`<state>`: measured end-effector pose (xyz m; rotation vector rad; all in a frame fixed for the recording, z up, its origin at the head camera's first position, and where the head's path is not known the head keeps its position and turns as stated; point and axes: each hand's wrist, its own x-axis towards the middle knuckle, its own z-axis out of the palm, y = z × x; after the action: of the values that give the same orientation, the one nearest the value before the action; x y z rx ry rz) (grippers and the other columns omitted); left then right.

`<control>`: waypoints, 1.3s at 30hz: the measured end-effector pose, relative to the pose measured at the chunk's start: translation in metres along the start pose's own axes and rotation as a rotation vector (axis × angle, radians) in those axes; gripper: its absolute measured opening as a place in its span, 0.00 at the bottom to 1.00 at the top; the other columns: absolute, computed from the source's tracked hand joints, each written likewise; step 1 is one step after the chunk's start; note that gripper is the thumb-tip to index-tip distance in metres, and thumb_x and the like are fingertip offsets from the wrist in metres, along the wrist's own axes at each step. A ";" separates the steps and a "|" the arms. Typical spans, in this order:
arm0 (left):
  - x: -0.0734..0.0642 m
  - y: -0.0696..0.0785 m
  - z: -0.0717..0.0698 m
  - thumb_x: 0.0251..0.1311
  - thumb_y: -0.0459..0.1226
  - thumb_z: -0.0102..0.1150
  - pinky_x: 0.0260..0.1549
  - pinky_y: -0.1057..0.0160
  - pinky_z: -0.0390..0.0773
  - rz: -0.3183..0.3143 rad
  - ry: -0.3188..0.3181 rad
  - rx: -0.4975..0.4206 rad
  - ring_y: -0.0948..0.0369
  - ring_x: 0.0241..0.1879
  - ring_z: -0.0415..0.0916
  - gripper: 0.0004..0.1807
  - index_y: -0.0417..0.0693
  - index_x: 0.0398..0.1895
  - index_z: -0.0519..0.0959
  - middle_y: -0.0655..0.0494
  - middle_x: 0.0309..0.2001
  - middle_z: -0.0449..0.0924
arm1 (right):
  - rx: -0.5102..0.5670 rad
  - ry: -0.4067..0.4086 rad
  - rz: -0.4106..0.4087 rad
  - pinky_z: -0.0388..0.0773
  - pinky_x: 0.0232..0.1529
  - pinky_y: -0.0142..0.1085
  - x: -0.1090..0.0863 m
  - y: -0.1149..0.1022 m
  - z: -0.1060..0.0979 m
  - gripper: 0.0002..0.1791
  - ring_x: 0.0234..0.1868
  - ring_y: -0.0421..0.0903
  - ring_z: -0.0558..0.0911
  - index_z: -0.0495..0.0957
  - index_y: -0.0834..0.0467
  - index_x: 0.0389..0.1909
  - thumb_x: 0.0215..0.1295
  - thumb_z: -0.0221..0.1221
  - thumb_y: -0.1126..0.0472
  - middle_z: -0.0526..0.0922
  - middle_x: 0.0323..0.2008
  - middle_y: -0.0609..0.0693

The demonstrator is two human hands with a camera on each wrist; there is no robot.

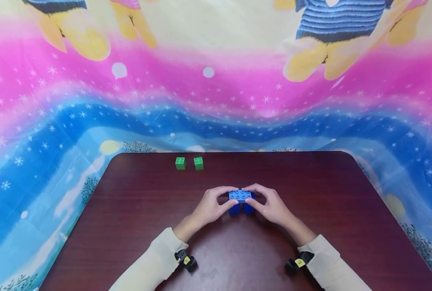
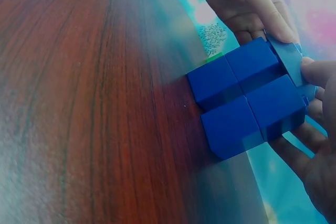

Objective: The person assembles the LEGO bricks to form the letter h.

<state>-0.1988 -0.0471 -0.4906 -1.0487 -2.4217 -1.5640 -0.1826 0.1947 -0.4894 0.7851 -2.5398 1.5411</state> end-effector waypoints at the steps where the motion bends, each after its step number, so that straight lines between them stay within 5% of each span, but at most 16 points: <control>1: 0.000 0.000 0.000 0.66 0.39 0.67 0.51 0.48 0.82 0.001 -0.006 0.002 0.55 0.55 0.82 0.21 0.42 0.60 0.81 0.47 0.56 0.84 | -0.003 0.001 -0.003 0.82 0.54 0.44 0.000 0.000 0.000 0.15 0.51 0.42 0.84 0.81 0.47 0.57 0.71 0.64 0.58 0.84 0.50 0.41; 12: 0.001 -0.001 -0.004 0.58 0.38 0.74 0.55 0.58 0.80 -0.015 -0.040 0.128 0.59 0.55 0.81 0.26 0.47 0.61 0.81 0.53 0.55 0.84 | -0.021 0.000 0.016 0.82 0.54 0.47 0.001 -0.001 0.000 0.16 0.50 0.42 0.83 0.81 0.46 0.57 0.70 0.65 0.55 0.84 0.51 0.41; 23: 0.002 0.004 -0.008 0.62 0.41 0.72 0.56 0.62 0.79 -0.023 -0.129 0.213 0.61 0.56 0.80 0.27 0.49 0.64 0.78 0.55 0.57 0.83 | -0.053 -0.024 0.005 0.83 0.53 0.46 0.001 -0.002 -0.005 0.16 0.50 0.42 0.84 0.82 0.48 0.57 0.70 0.65 0.55 0.85 0.51 0.42; 33: -0.001 -0.001 -0.011 0.65 0.43 0.68 0.56 0.62 0.79 0.016 -0.130 0.227 0.61 0.57 0.79 0.26 0.48 0.66 0.77 0.55 0.58 0.82 | -0.071 -0.048 0.014 0.83 0.53 0.45 0.003 -0.004 -0.007 0.16 0.50 0.42 0.84 0.82 0.47 0.57 0.70 0.65 0.54 0.85 0.52 0.42; 39: -0.001 -0.002 -0.010 0.72 0.42 0.61 0.53 0.56 0.81 0.035 -0.098 0.121 0.59 0.55 0.81 0.21 0.44 0.63 0.79 0.51 0.56 0.83 | -0.039 -0.040 0.034 0.83 0.53 0.44 0.002 -0.005 -0.004 0.16 0.50 0.42 0.84 0.81 0.47 0.57 0.70 0.65 0.55 0.85 0.51 0.42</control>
<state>-0.2022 -0.0560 -0.4883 -1.1634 -2.5101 -1.3666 -0.1830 0.1960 -0.4830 0.7800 -2.6167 1.4948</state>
